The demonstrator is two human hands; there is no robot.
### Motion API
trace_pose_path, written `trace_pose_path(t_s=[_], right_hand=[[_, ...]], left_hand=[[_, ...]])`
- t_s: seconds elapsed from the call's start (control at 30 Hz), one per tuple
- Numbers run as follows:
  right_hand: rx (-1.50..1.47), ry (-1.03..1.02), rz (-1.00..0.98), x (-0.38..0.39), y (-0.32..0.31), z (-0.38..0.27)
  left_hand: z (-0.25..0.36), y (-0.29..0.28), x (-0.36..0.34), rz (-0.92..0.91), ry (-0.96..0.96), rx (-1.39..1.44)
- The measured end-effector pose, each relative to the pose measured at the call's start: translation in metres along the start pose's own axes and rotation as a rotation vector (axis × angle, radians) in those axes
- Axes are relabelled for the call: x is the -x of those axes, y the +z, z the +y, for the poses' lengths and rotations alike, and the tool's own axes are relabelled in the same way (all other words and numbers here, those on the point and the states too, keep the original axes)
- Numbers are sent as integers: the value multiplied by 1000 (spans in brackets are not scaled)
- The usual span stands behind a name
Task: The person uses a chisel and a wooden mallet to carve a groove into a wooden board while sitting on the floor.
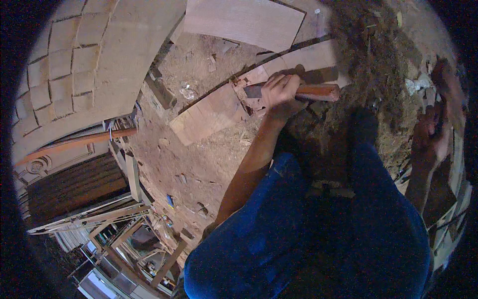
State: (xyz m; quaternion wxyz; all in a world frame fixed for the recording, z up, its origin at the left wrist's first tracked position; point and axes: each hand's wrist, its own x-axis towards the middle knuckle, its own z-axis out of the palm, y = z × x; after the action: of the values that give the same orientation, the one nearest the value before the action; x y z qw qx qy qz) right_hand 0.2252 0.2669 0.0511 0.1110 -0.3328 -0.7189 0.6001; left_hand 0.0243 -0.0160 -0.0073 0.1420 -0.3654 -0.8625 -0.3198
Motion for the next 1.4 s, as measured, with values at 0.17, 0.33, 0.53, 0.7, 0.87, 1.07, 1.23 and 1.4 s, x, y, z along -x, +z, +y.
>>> trace_pose_path(t_s=[0.17,0.33,0.53,0.7,0.87,1.07,1.23,1.4], right_hand=[[326,-114,-186,23,38,3],[441,-173,-209,18,44,-15],[407,-140,-325,20,53,2],[131,100,-185,-2,30,-10],[-129,49,-44,-12,28,-20],[120,-6,-147,9,43,-13],[244,-81,-208,6,55,-21],[230,-96,-203,6,50,-38]], left_hand=[[-6,15,8,-14,-1,-5],[2,13,4,60,-37,27],[-16,18,13,1,29,5],[-3,7,4,7,-23,2],[-11,-2,9,-10,-31,-43],[-12,11,13,-22,24,-51],[-12,16,9,19,36,-82],[-16,13,5,93,113,-114]])
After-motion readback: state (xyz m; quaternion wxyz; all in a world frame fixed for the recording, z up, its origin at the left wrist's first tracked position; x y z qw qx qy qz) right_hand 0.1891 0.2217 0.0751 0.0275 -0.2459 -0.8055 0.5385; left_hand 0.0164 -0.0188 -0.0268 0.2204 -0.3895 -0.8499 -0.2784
